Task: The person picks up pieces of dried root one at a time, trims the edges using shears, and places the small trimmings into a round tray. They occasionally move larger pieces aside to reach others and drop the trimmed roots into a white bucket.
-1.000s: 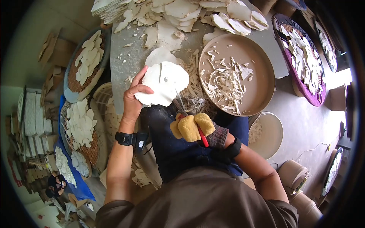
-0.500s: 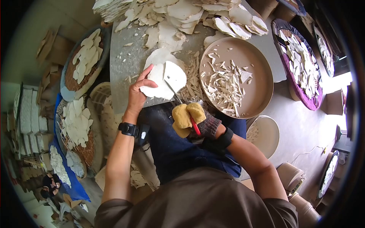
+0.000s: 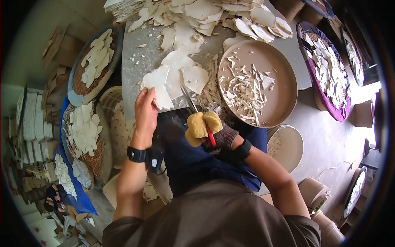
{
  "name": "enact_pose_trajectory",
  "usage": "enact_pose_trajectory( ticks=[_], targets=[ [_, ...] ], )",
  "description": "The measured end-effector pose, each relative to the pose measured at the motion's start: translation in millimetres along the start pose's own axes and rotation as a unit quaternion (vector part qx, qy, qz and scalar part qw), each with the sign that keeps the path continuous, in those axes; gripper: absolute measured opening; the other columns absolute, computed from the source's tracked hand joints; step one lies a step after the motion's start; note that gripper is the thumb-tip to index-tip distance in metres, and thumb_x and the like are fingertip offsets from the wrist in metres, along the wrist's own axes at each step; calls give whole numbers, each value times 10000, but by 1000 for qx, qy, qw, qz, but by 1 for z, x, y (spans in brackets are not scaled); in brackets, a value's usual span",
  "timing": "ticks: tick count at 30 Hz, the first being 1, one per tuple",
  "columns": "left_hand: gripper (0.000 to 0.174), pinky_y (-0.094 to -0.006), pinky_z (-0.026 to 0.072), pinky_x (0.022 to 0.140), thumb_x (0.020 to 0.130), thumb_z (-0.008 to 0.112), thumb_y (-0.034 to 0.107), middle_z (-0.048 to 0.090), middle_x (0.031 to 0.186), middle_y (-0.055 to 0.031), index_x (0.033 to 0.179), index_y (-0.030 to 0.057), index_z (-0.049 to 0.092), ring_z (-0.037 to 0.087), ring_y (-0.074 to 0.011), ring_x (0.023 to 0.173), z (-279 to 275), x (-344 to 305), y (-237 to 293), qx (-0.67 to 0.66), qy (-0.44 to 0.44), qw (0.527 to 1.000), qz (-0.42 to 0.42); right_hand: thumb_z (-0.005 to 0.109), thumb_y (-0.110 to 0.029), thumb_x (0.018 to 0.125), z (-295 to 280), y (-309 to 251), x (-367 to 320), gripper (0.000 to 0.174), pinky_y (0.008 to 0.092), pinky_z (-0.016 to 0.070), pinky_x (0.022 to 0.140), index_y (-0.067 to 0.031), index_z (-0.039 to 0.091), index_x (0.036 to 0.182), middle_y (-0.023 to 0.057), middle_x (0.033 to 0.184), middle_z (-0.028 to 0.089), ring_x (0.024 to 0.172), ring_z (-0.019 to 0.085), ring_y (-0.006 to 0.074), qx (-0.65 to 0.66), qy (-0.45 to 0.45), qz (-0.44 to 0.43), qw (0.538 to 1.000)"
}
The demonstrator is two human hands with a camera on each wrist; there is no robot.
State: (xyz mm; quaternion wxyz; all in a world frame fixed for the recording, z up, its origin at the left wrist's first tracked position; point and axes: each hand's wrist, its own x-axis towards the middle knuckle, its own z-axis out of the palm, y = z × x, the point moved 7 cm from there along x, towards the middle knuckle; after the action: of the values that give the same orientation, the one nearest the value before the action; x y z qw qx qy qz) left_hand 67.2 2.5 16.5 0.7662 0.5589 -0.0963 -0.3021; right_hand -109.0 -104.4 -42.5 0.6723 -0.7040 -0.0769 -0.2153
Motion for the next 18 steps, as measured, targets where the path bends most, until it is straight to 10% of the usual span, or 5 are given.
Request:
enact_pose_trajectory(
  ticks=[3, 9, 13, 15, 18],
  targets=[
    [335, -354, 520, 768, 875, 528, 72, 604, 1027, -149, 1188, -22, 449, 631, -248, 869, 14, -29, -12, 10, -2, 998, -60, 637, -210, 791, 8, -1, -1, 340, 332, 462, 831, -59, 579, 1091, 113, 1011, 612, 960, 583, 275, 97, 48, 79, 991],
    [331, -252, 494, 741, 840, 583, -1, 636, 998, -120, 1153, -5, 477, 620, -145, 857, 33, -66, -42, 63, -7, 996, -69, 600, -253, 798, 5, -5, -7, 411, 378, 403, 950, -99, 542, 1175, 111, 1178, 559, 1113, 516, 277, -208, -42, 68, 975],
    [305, -206, 468, 708, 834, 601, -6, 644, 966, -90, 1123, -5, 502, 598, -89, 833, 37, -76, -44, 107, -1, 992, -64, 552, -173, 817, 3, -17, -9, 347, 374, 451, 883, -63, 551, 1146, 132, 1132, 581, 1043, 561, 291, -171, -19, 33, 985],
    [328, -211, 475, 703, 837, 593, -10, 642, 962, -96, 1147, -4, 488, 606, -100, 822, 36, -77, -43, 137, -10, 989, -61, 528, -170, 858, 1, -14, -10, 315, 357, 462, 883, -29, 546, 1139, 135, 1117, 593, 1032, 579, 268, 69, 14, 89, 993],
    [391, -234, 499, 684, 852, 562, -4, 634, 964, -115, 1222, 5, 436, 631, -145, 803, 34, -75, -33, 128, 10, 992, -13, 485, -179, 917, 13, -10, -12, 296, 323, 468, 893, 24, 534, 1127, 136, 1106, 600, 1032, 588, 228, 556, 62, 190, 807]
  ],
)
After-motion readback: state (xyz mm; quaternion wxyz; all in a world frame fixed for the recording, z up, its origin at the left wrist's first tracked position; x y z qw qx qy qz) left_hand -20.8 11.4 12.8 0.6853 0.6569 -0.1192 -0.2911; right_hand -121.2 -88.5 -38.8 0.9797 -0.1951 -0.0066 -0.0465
